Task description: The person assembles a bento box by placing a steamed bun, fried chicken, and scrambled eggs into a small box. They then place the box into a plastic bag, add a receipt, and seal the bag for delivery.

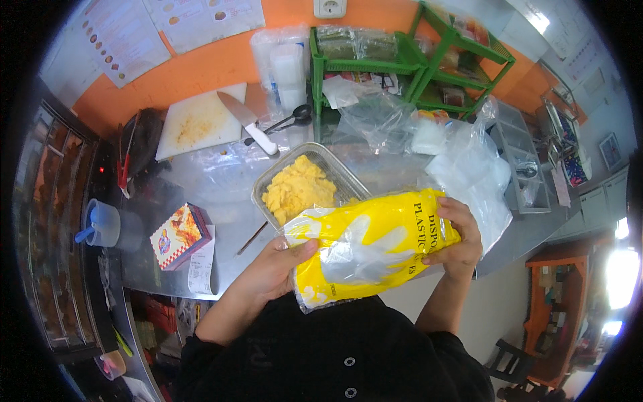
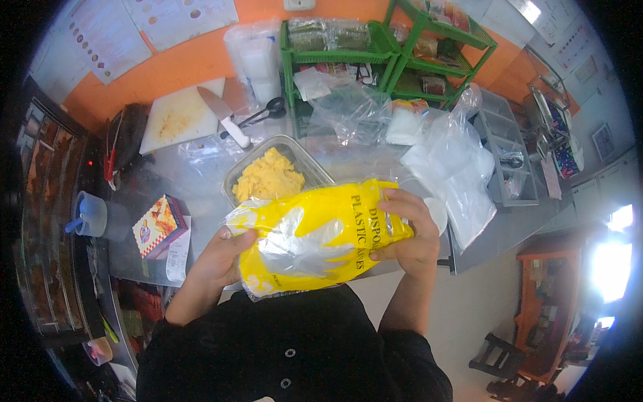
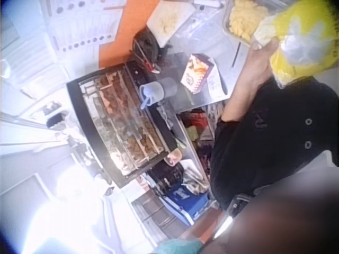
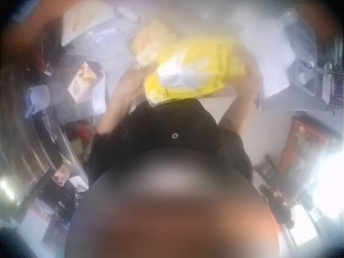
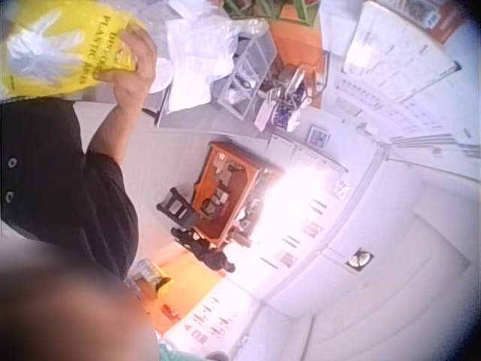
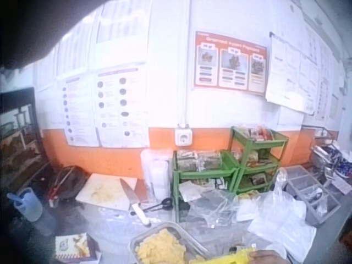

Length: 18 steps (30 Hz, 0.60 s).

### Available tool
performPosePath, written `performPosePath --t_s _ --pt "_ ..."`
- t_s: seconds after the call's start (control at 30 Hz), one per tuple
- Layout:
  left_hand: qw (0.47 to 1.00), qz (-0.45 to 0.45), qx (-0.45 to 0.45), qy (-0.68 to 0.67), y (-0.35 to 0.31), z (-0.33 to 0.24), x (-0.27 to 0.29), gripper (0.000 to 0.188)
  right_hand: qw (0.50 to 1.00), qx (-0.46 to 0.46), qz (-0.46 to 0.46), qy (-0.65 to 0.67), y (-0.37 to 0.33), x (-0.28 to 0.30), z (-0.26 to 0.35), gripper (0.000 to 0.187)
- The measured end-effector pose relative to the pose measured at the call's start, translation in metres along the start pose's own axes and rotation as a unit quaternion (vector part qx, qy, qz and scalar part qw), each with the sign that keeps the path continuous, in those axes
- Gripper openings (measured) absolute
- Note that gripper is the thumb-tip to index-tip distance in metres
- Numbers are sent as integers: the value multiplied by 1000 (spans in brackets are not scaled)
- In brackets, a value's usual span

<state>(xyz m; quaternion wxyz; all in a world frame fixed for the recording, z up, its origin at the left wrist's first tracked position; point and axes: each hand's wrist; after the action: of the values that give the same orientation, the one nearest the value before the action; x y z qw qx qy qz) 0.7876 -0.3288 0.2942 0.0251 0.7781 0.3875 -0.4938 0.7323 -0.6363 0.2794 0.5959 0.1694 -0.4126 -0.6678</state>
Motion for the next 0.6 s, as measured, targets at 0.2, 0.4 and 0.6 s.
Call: performPosePath --t_s 0.2,0.4,0.6 --pt "977 -2 -120 174 2 3 2 47 783 -288 -125 538 -3 -10 -4 61" --pt "856 25 -203 474 12 6 7 33 795 -433 135 403 -20 -31 -11 77" --pt "886 82 -113 442 8 16 20 45 866 -385 299 112 -26 -25 9 30"
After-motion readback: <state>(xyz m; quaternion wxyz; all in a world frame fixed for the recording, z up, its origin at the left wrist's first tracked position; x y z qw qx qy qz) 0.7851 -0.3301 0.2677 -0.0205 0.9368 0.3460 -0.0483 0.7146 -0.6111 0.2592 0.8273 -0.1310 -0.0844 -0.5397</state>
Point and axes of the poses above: each hand's wrist, its own y-axis towards the middle knuckle, its own x-axis out of the back of the hand, z = x × y, and after that the axes turned 2 degrees about -z, right-handed
